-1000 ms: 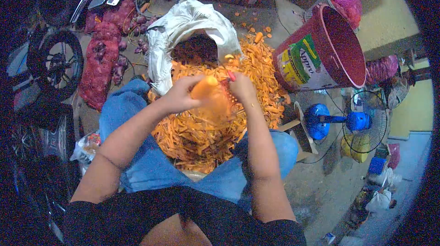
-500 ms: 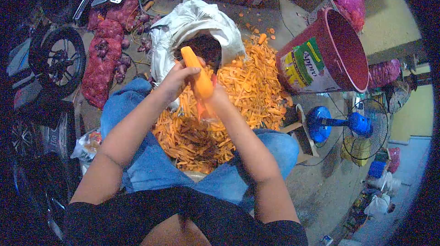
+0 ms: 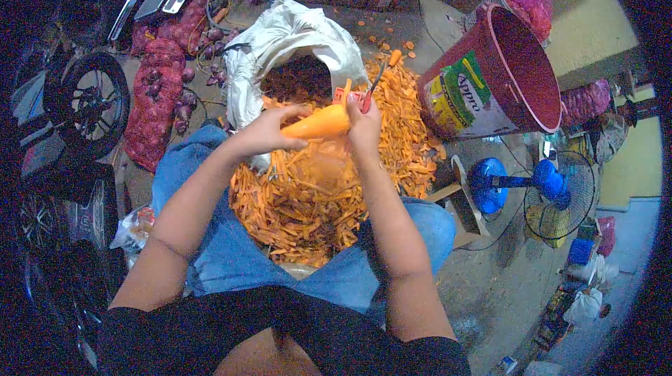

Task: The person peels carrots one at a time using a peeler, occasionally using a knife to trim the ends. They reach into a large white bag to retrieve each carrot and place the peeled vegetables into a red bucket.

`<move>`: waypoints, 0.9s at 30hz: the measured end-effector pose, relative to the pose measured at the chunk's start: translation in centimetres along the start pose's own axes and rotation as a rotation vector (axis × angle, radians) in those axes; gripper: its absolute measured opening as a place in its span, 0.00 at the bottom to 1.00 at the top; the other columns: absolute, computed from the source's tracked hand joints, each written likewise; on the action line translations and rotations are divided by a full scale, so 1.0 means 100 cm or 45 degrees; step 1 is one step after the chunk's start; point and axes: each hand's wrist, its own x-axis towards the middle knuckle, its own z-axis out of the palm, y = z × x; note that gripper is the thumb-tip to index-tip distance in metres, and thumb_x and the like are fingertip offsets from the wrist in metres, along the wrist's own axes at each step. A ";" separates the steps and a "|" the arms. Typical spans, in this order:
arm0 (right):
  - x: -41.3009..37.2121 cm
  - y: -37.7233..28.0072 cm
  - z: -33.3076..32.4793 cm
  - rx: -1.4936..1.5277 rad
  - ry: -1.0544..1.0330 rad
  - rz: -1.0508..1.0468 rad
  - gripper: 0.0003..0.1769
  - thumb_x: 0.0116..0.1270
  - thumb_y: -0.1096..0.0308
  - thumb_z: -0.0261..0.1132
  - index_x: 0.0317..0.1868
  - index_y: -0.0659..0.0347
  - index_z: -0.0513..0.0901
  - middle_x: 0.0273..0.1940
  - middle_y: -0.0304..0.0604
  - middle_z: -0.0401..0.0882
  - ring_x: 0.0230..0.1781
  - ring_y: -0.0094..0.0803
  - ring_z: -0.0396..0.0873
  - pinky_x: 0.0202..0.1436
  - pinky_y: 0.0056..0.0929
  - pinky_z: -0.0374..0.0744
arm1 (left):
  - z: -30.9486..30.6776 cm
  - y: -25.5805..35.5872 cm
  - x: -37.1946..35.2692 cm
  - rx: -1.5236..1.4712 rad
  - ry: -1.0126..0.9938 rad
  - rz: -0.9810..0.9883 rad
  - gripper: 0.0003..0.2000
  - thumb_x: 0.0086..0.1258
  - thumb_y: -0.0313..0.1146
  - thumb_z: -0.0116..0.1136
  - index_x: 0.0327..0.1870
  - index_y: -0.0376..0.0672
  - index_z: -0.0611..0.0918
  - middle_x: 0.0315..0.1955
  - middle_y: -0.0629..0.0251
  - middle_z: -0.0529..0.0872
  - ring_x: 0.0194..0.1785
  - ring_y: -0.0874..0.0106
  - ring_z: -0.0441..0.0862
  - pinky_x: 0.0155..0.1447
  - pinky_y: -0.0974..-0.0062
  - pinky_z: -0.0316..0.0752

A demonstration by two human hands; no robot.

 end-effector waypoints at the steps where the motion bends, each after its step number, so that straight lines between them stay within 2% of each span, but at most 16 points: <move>1: 0.000 0.001 0.000 0.000 0.001 0.001 0.09 0.59 0.65 0.53 0.33 0.63 0.71 0.24 0.36 0.72 0.22 0.20 0.69 0.27 0.18 0.69 | 0.002 0.002 0.001 0.129 -0.125 -0.073 0.23 0.44 0.34 0.61 0.43 0.38 0.71 0.35 0.62 0.76 0.41 0.71 0.73 0.47 0.76 0.66; 3: -0.001 0.001 0.002 -0.272 -0.135 -0.158 0.10 0.59 0.64 0.53 0.32 0.62 0.72 0.22 0.34 0.71 0.22 0.19 0.68 0.28 0.17 0.68 | 0.002 0.011 0.002 0.235 -0.340 -0.171 0.26 0.41 0.38 0.61 0.43 0.37 0.71 0.35 0.57 0.76 0.40 0.67 0.73 0.47 0.75 0.66; 4: -0.002 0.000 0.003 -0.273 -0.134 -0.157 0.10 0.59 0.64 0.53 0.32 0.62 0.72 0.22 0.34 0.71 0.22 0.19 0.68 0.28 0.17 0.68 | 0.003 0.011 0.002 0.233 -0.341 -0.172 0.26 0.41 0.38 0.61 0.43 0.37 0.71 0.35 0.57 0.76 0.40 0.67 0.73 0.47 0.75 0.66; 6: -0.008 -0.007 0.007 -0.511 -0.260 -0.207 0.10 0.59 0.63 0.53 0.30 0.62 0.72 0.22 0.33 0.72 0.22 0.18 0.67 0.27 0.18 0.68 | 0.006 0.009 0.000 0.153 -0.248 -0.134 0.22 0.39 0.34 0.60 0.40 0.37 0.72 0.31 0.58 0.77 0.36 0.69 0.75 0.42 0.75 0.67; 7: -0.013 -0.018 0.013 -0.521 -0.302 -0.216 0.11 0.59 0.63 0.54 0.29 0.63 0.72 0.21 0.38 0.73 0.21 0.22 0.68 0.26 0.22 0.67 | 0.006 0.008 0.001 0.153 -0.246 -0.136 0.22 0.39 0.34 0.60 0.40 0.37 0.72 0.31 0.58 0.77 0.36 0.69 0.75 0.42 0.75 0.67; 8: -0.012 -0.019 0.010 -0.521 -0.305 -0.216 0.11 0.59 0.63 0.54 0.29 0.63 0.72 0.21 0.38 0.73 0.21 0.22 0.68 0.26 0.22 0.67 | 0.007 0.006 0.002 0.032 -0.086 -0.054 0.20 0.39 0.33 0.58 0.37 0.38 0.73 0.29 0.58 0.78 0.34 0.67 0.75 0.40 0.75 0.68; 9: -0.011 -0.025 0.006 -0.711 -0.376 -0.267 0.10 0.58 0.64 0.54 0.29 0.63 0.72 0.21 0.41 0.73 0.20 0.25 0.68 0.26 0.24 0.68 | 0.007 0.005 0.004 -0.088 0.075 0.028 0.17 0.39 0.32 0.57 0.34 0.39 0.74 0.27 0.57 0.78 0.32 0.65 0.76 0.37 0.74 0.69; 10: -0.010 -0.030 0.005 -0.901 -0.447 -0.321 0.10 0.57 0.64 0.55 0.30 0.64 0.72 0.21 0.45 0.73 0.20 0.28 0.69 0.26 0.25 0.68 | 0.004 0.001 0.006 -0.086 0.078 0.030 0.17 0.39 0.32 0.57 0.34 0.39 0.74 0.27 0.57 0.78 0.32 0.65 0.76 0.37 0.74 0.69; 11: -0.012 -0.037 0.003 -1.070 -0.429 -0.290 0.08 0.55 0.66 0.56 0.29 0.63 0.71 0.19 0.41 0.68 0.19 0.24 0.65 0.27 0.22 0.67 | 0.001 -0.003 0.009 0.023 0.176 0.000 0.16 0.39 0.32 0.57 0.33 0.39 0.73 0.26 0.57 0.78 0.31 0.64 0.76 0.36 0.74 0.69; 12: -0.015 -0.042 0.005 -1.071 -0.429 -0.291 0.08 0.55 0.66 0.56 0.29 0.63 0.71 0.19 0.41 0.68 0.19 0.24 0.65 0.27 0.22 0.67 | 0.000 -0.005 0.010 0.130 0.273 -0.030 0.16 0.39 0.32 0.57 0.32 0.39 0.73 0.24 0.57 0.78 0.31 0.63 0.76 0.35 0.73 0.69; 14: -0.020 -0.047 0.008 -1.365 -0.479 -0.311 0.10 0.52 0.65 0.56 0.32 0.62 0.73 0.23 0.53 0.73 0.25 0.46 0.72 0.29 0.35 0.70 | 0.002 -0.006 0.009 0.154 0.325 -0.045 0.15 0.40 0.31 0.58 0.31 0.40 0.73 0.23 0.56 0.78 0.31 0.60 0.76 0.34 0.71 0.69; 18: -0.020 -0.033 0.001 -1.371 -0.543 -0.402 0.10 0.49 0.67 0.56 0.32 0.61 0.72 0.24 0.54 0.73 0.28 0.49 0.72 0.31 0.40 0.69 | 0.006 -0.006 0.012 0.254 0.383 -0.081 0.14 0.40 0.32 0.59 0.31 0.40 0.73 0.23 0.55 0.78 0.31 0.58 0.75 0.34 0.69 0.69; 20: -0.019 -0.029 -0.001 -1.413 -0.474 -0.548 0.10 0.54 0.64 0.56 0.32 0.62 0.72 0.21 0.54 0.71 0.22 0.46 0.72 0.25 0.34 0.68 | 0.006 -0.003 0.010 0.246 0.376 -0.109 0.14 0.40 0.32 0.59 0.31 0.41 0.73 0.23 0.55 0.78 0.31 0.57 0.75 0.34 0.68 0.69; 26: -0.021 -0.038 0.001 -1.495 -0.519 -0.435 0.09 0.52 0.66 0.56 0.29 0.63 0.71 0.21 0.55 0.71 0.24 0.49 0.71 0.25 0.36 0.68 | 0.007 -0.001 0.009 0.321 0.377 -0.089 0.14 0.40 0.32 0.60 0.29 0.41 0.73 0.21 0.56 0.77 0.30 0.58 0.75 0.32 0.68 0.69; 27: -0.022 -0.037 0.001 -1.495 -0.520 -0.433 0.09 0.52 0.66 0.56 0.29 0.63 0.71 0.21 0.55 0.71 0.24 0.49 0.71 0.25 0.36 0.68 | 0.007 0.002 0.007 0.376 0.397 -0.008 0.14 0.40 0.32 0.60 0.29 0.42 0.73 0.21 0.56 0.77 0.29 0.59 0.75 0.32 0.68 0.69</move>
